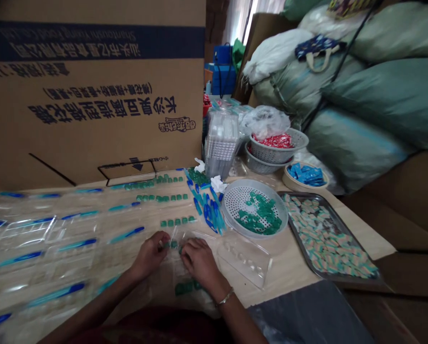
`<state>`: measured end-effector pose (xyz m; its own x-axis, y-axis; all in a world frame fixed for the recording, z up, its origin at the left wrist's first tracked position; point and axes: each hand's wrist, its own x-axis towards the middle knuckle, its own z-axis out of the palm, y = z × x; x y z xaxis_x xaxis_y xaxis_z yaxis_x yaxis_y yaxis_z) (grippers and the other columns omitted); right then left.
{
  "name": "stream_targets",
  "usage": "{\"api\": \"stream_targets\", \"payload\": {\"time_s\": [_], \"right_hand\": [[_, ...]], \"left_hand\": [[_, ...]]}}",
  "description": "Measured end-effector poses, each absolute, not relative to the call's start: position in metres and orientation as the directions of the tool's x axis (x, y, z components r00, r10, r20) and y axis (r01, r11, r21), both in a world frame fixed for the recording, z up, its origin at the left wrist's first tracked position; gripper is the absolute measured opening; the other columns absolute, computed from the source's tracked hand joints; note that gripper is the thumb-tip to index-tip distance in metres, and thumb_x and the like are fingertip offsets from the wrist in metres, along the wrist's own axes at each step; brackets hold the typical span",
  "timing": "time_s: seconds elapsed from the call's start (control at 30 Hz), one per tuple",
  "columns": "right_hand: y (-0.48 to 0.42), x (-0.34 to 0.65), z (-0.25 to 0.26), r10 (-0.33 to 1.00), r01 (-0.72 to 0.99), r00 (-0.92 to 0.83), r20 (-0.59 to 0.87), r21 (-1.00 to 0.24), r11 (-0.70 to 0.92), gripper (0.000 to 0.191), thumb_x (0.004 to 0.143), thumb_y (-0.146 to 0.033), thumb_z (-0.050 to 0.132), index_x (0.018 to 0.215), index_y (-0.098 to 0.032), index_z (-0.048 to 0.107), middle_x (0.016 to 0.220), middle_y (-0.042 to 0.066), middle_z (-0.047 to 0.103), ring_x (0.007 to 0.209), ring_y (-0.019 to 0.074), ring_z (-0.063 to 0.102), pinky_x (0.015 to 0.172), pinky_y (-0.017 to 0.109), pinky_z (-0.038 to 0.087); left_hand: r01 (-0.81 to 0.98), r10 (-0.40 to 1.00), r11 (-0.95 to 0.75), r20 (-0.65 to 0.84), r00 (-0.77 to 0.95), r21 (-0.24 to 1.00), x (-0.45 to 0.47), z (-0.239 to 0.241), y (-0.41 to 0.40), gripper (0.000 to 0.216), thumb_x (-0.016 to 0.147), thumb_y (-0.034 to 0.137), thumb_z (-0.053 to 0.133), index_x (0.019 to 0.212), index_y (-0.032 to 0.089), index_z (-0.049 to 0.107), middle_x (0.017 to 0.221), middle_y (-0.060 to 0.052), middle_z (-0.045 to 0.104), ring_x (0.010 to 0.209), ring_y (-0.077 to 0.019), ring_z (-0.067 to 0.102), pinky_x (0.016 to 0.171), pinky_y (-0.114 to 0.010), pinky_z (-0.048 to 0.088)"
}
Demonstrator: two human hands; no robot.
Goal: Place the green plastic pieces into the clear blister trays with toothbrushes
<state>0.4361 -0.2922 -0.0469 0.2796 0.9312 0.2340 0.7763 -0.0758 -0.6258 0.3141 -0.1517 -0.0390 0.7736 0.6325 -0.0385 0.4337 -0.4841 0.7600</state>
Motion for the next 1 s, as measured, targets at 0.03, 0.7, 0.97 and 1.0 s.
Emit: {"api": "stream_targets", "payload": {"time_s": [0.03,0.7,0.97,1.0], "right_hand": [[-0.292,0.436,-0.047,0.926,0.764,0.297,0.231,-0.639,-0.085,0.012,0.078,-0.009,0.056,0.074,-0.020,0.056,0.080,0.002,0.060,0.079,0.0182,0.053,0.074,0.030,0.037],[-0.309,0.459,0.001,0.822,0.762,0.377,0.427,-0.647,-0.014,0.016,0.085,-0.026,0.057,0.101,-0.025,0.059,0.103,0.004,0.064,0.097,0.0183,0.055,0.085,0.031,0.040],[-0.347,0.600,-0.024,0.647,0.580,0.757,0.087,-0.547,-0.604,0.019,0.065,-0.003,0.057,0.070,-0.019,0.066,0.072,0.002,0.068,0.069,0.0174,0.061,0.062,0.024,0.041],[-0.346,0.607,-0.027,0.659,0.584,0.749,0.073,-0.543,-0.604,0.020,0.061,-0.001,0.057,0.066,-0.019,0.066,0.068,0.001,0.068,0.067,0.0172,0.061,0.060,0.023,0.040]], "left_hand": [[0.420,0.650,-0.454,-0.031,0.759,0.786,0.314,-0.039,-0.153,0.025,0.062,0.005,0.049,0.081,0.020,0.056,0.074,0.002,0.057,0.052,-0.0101,0.051,0.052,-0.022,0.039],[0.201,0.478,0.535,-0.490,0.728,0.821,0.338,-0.005,-0.172,0.042,0.053,0.049,0.077,0.082,0.021,0.065,0.079,-0.002,0.071,0.070,-0.0215,0.066,0.066,-0.031,0.050],[0.196,0.483,0.623,-0.569,0.665,0.757,0.341,-0.009,-0.164,0.047,0.046,0.045,0.081,0.080,0.018,0.063,0.062,-0.001,0.069,0.064,-0.0215,0.066,0.062,-0.029,0.048],[0.187,0.473,0.632,-0.565,0.676,0.752,0.341,-0.012,-0.165,0.047,0.046,0.044,0.081,0.082,0.019,0.063,0.064,0.000,0.069,0.063,-0.0206,0.066,0.063,-0.028,0.048]]}}
